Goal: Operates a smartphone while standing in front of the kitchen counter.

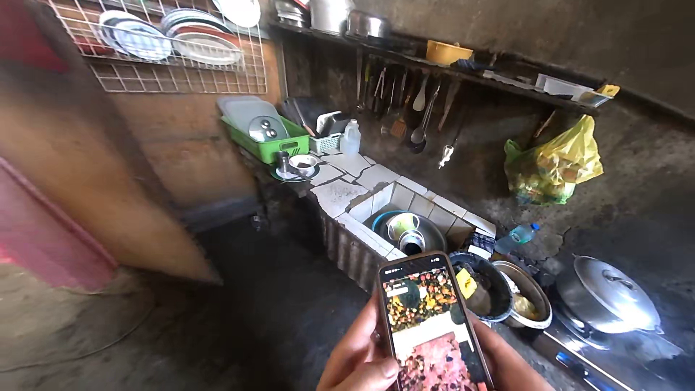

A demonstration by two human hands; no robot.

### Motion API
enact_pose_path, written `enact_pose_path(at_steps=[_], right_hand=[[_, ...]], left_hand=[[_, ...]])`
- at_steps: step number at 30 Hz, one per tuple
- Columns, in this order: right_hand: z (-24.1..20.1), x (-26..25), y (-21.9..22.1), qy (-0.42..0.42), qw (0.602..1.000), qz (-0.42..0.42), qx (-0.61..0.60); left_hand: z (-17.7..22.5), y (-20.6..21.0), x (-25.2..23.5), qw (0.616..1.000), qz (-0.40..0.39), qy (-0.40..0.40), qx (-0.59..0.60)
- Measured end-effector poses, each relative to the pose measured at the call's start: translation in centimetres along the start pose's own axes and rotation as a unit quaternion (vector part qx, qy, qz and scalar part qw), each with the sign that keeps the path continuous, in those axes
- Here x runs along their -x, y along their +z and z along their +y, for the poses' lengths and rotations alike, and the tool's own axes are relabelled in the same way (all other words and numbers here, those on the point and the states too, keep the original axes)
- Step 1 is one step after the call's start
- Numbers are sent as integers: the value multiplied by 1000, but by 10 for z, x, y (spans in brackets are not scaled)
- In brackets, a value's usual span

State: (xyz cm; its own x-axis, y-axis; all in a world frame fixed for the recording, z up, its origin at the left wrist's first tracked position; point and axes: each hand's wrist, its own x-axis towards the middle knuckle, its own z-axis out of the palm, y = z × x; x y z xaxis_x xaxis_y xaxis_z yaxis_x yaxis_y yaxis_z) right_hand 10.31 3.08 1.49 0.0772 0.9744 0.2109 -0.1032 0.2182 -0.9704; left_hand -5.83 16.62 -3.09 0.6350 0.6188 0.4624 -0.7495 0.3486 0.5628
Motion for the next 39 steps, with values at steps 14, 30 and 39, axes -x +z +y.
enact_pose_path(at_steps=[14, 30, 39], right_hand=[[2, 13, 0, 0, 998, 44, 42], [0, 4, 11, -1, 981, 123, 150], [12, 2, 3, -35, 993, 81, 84]], left_hand=[[-10, 1, 2, 1000, -25, -9, 6], [-9, -5, 0, 999, -13, 1, -49], [-3, -5, -5, 999, -12, -38, 29]])
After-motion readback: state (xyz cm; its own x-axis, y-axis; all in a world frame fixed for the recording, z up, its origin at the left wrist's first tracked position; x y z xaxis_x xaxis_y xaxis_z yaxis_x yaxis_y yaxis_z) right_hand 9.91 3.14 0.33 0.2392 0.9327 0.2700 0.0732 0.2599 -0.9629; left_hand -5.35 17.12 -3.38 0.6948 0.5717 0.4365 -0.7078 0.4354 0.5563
